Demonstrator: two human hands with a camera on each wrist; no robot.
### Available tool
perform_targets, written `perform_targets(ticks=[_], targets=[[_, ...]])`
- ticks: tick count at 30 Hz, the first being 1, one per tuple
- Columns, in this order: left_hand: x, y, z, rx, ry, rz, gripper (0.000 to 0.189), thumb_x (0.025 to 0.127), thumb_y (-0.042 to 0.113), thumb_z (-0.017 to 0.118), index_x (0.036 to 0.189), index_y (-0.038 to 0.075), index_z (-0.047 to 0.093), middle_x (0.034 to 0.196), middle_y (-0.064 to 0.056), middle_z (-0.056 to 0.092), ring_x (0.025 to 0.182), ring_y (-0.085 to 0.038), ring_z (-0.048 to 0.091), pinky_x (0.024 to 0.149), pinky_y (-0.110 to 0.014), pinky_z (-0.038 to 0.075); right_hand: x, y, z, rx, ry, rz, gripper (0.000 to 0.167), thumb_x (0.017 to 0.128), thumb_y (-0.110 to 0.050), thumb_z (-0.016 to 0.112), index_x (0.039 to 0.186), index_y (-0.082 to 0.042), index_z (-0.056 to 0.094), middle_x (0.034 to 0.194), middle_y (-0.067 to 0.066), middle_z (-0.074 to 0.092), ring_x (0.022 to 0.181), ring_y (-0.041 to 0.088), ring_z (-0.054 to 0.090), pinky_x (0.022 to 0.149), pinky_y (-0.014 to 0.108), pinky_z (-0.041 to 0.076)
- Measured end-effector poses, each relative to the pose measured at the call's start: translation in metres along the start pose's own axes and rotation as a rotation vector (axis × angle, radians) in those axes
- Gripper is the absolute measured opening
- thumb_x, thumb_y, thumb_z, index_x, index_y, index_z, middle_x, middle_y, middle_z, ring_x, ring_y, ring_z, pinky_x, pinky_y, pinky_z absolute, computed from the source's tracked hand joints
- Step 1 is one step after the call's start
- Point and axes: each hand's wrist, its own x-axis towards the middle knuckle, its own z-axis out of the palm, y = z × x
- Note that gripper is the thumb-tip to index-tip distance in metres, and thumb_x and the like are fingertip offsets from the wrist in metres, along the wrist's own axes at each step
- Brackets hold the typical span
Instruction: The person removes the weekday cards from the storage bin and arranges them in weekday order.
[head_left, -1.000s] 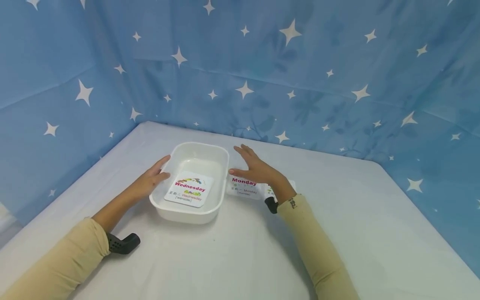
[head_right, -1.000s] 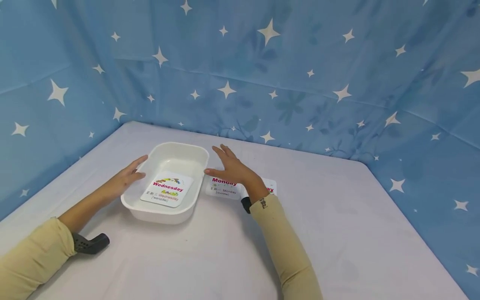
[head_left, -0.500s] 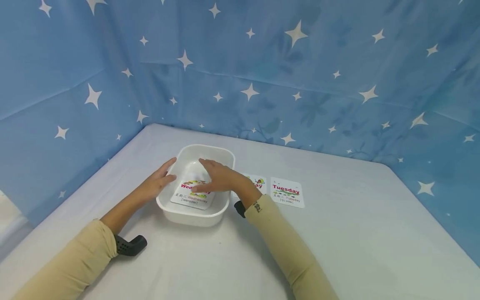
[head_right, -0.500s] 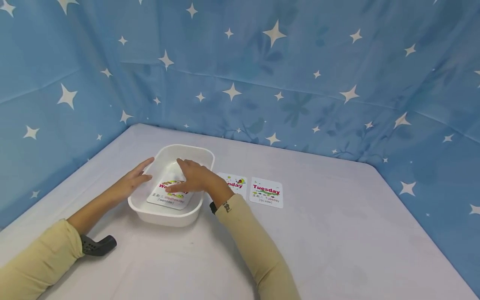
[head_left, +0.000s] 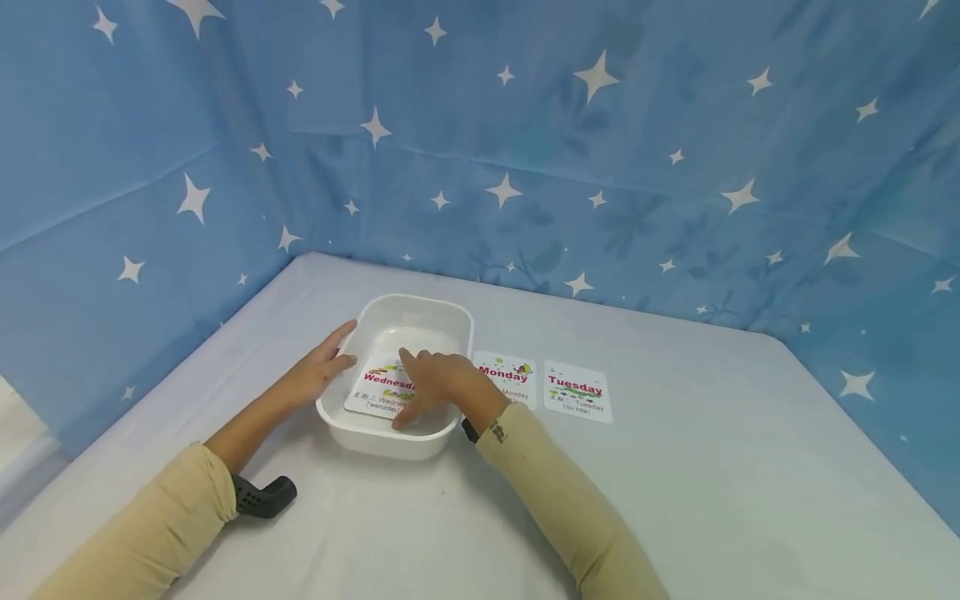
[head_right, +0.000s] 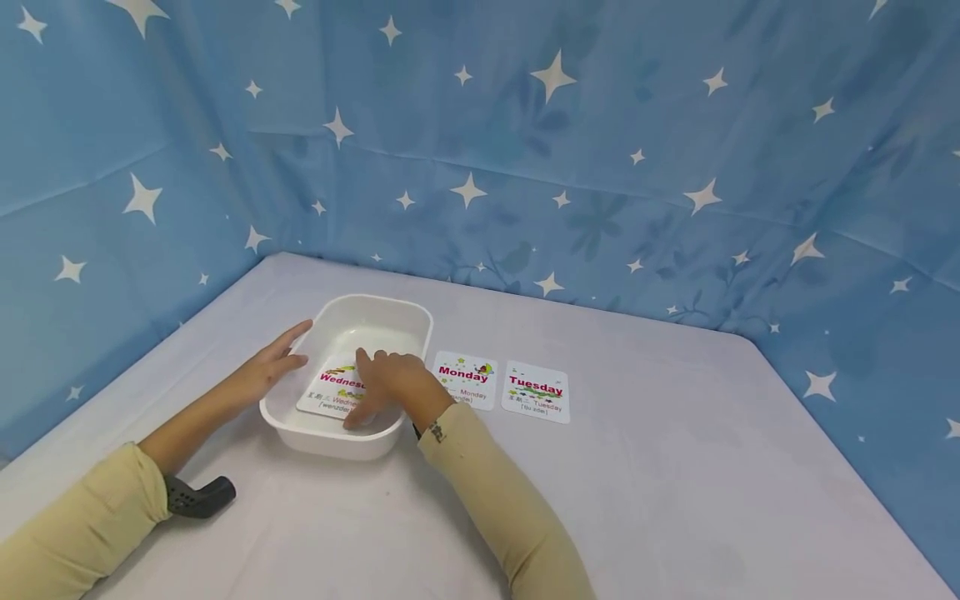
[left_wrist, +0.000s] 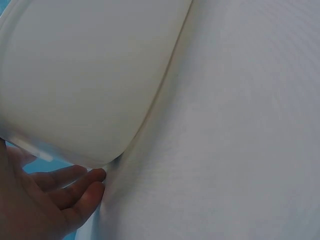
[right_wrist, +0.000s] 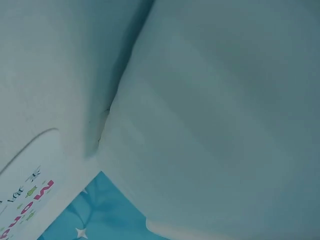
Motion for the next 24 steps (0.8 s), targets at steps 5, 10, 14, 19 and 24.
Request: perform_targets(ticks=[5,10,14,19,24], targets=[[0.001,0.002,0.004,0.014,-0.011,-0.005,0.063,0.096,0.017,0.035,0.147,0.005,0.000,0.150,-0.026,0.007,0.132,-0.046,0.025,0.102,-0.055,0.032,-0.004,0.004,0.002,-0.011,0.027,-0.031,0.103,0.070,-0.065,0.063,0.148,-0.023,0.010,0.147,0.003,0.032,0.131,0.020,0.036,0.105,0.037,0.033],[0.003,0.004,0.005,0.021,-0.013,-0.006,0.062,0.096,0.019,0.035,0.147,0.006,0.001,0.150,-0.025,0.005,0.135,-0.046,0.013,0.106,-0.058,0.020,-0.010,0.010,0.001,0.016,0.090,-0.082,0.095,0.071,-0.063,0.064,0.146,-0.029,0.017,0.139,0.002,0.039,0.123,0.019,0.042,0.101,0.037,0.037],[0.005,0.005,0.005,0.041,-0.007,-0.017,0.062,0.096,0.020,0.035,0.147,0.008,0.002,0.151,-0.024,0.007,0.136,-0.045,0.012,0.106,-0.059,0.021,-0.012,0.015,0.001,0.020,0.162,-0.127,0.090,0.072,-0.060,0.064,0.145,-0.029,0.023,0.137,0.001,0.039,0.121,0.019,0.042,0.101,0.037,0.037],[0.003,0.004,0.003,0.036,-0.011,-0.013,0.063,0.096,0.019,0.035,0.147,0.008,0.001,0.151,-0.025,0.007,0.136,-0.045,0.012,0.105,-0.059,0.021,-0.011,0.013,0.000,-0.041,0.240,-0.151,0.084,0.073,-0.059,0.064,0.142,-0.026,0.031,0.141,0.003,0.036,0.126,0.022,0.037,0.105,0.035,0.033],[0.001,0.001,-0.001,0.034,-0.012,0.003,0.063,0.096,0.018,0.035,0.147,0.007,-0.001,0.151,-0.025,0.004,0.136,-0.046,0.008,0.106,-0.059,0.018,-0.013,0.011,-0.002,-0.024,0.315,-0.174,0.078,0.074,-0.056,0.064,0.141,-0.026,0.035,0.145,0.007,0.031,0.130,0.025,0.032,0.107,0.036,0.030]])
